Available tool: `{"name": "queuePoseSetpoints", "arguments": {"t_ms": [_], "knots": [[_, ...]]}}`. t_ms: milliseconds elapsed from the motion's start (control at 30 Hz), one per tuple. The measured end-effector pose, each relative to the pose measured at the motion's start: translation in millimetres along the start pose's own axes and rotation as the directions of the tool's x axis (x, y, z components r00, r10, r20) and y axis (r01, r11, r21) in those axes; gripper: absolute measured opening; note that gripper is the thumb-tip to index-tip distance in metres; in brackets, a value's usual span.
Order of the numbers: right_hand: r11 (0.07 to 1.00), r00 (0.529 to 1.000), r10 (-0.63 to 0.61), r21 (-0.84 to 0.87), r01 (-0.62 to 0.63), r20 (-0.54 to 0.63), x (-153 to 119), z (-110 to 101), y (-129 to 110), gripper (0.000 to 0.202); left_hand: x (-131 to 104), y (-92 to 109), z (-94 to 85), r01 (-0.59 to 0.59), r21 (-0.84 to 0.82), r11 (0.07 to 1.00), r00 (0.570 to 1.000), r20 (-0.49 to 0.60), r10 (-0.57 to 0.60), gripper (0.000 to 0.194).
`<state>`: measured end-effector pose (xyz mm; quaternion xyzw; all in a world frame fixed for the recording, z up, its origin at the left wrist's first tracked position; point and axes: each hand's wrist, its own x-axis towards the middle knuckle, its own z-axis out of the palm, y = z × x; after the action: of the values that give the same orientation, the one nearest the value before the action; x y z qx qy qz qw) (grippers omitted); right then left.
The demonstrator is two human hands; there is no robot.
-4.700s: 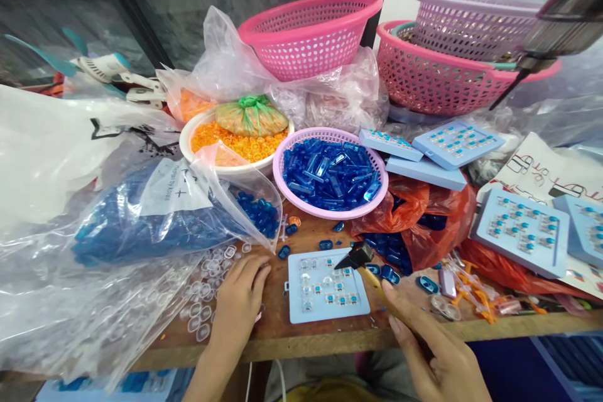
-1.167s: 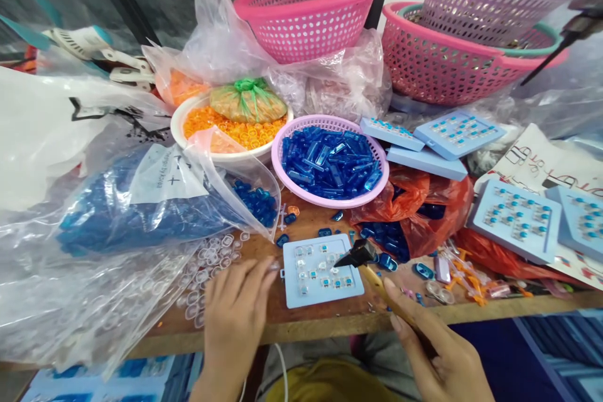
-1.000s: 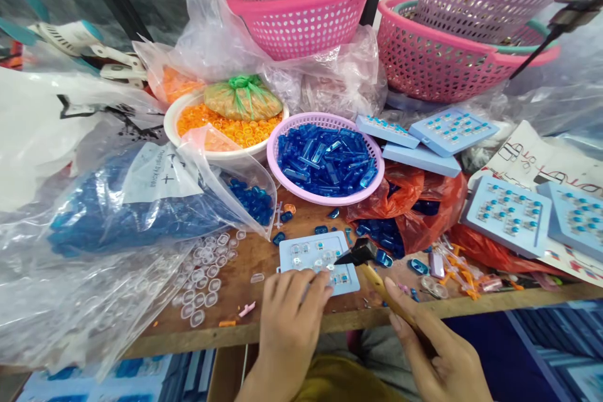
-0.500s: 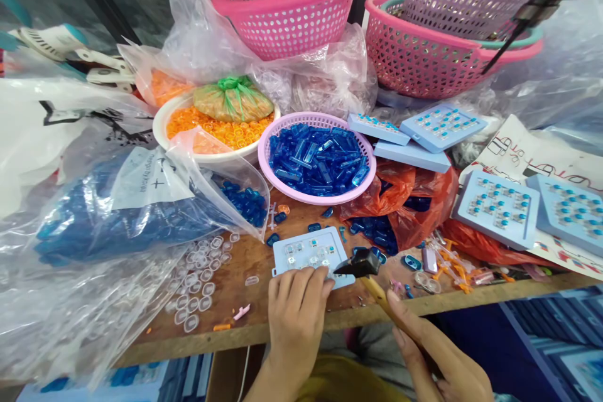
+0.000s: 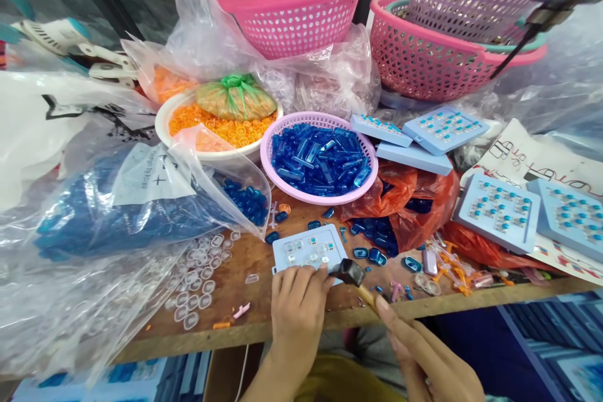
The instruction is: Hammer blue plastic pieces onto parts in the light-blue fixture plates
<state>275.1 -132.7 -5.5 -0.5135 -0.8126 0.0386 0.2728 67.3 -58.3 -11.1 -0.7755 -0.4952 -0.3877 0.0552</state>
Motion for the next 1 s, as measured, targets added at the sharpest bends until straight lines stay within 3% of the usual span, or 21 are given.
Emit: {"name": "queuePoseSetpoints", "arguments": {"t_ms": [167, 267, 367, 467, 567, 667, 800, 900, 1000], "knots": [[0.999, 0.998, -0.042, -0.009, 0.042, 0.048, 0, 8, 10, 0.063, -8, -11, -14.6, 0.003, -0.006, 1.0, 1.0, 0.023, -0.003, 0.014], [0.999, 1.0, -0.023, 0.039, 0.023, 0.009, -1, 10, 13, 0.057, -19, -42, -37.4, 0.063, 0.152, 0.986, 0.998, -0.01, -0.062, 0.016], [0.997, 1.0, 0.01, 0.082, -0.008, -0.022, 0, 10, 14, 0.054, -24, -81, -57.8, 0.183, 0.369, 0.911, 0.981, -0.01, -0.193, 0.022], [0.995, 0.998, 0.032, 0.101, -0.026, -0.055, 1, 9, 13, 0.056, -22, -108, -65.2, 0.191, 0.503, 0.843, 0.973, 0.016, -0.23, 0.027], [0.99, 0.996, 0.058, 0.131, -0.049, -0.071, 3, 9, 12, 0.058, -18, -116, -64.3, 0.19, 0.546, 0.816, 0.964, 0.054, -0.261, 0.026], [0.977, 0.99, 0.109, 0.195, -0.091, -0.086, 6, 10, 8, 0.058, -14, -106, -63.6, 0.2, 0.467, 0.861, 0.959, 0.087, -0.27, 0.023], [0.951, 0.975, 0.209, 0.246, -0.186, -0.073, 7, 10, 6, 0.051, -1, -65, -57.2, 0.156, 0.183, 0.971, 0.982, 0.076, -0.173, 0.012], [0.927, 0.936, 0.33, 0.231, -0.296, -0.124, 0, 6, 9, 0.049, 15, -24, -39.1, 0.136, -0.038, 0.99, 0.983, 0.128, -0.13, 0.008], [0.925, 0.916, 0.362, 0.191, -0.33, -0.174, -10, 1, 15, 0.051, 26, 1, -16.6, 0.146, -0.142, 0.979, 0.975, 0.19, -0.118, 0.011]]}}
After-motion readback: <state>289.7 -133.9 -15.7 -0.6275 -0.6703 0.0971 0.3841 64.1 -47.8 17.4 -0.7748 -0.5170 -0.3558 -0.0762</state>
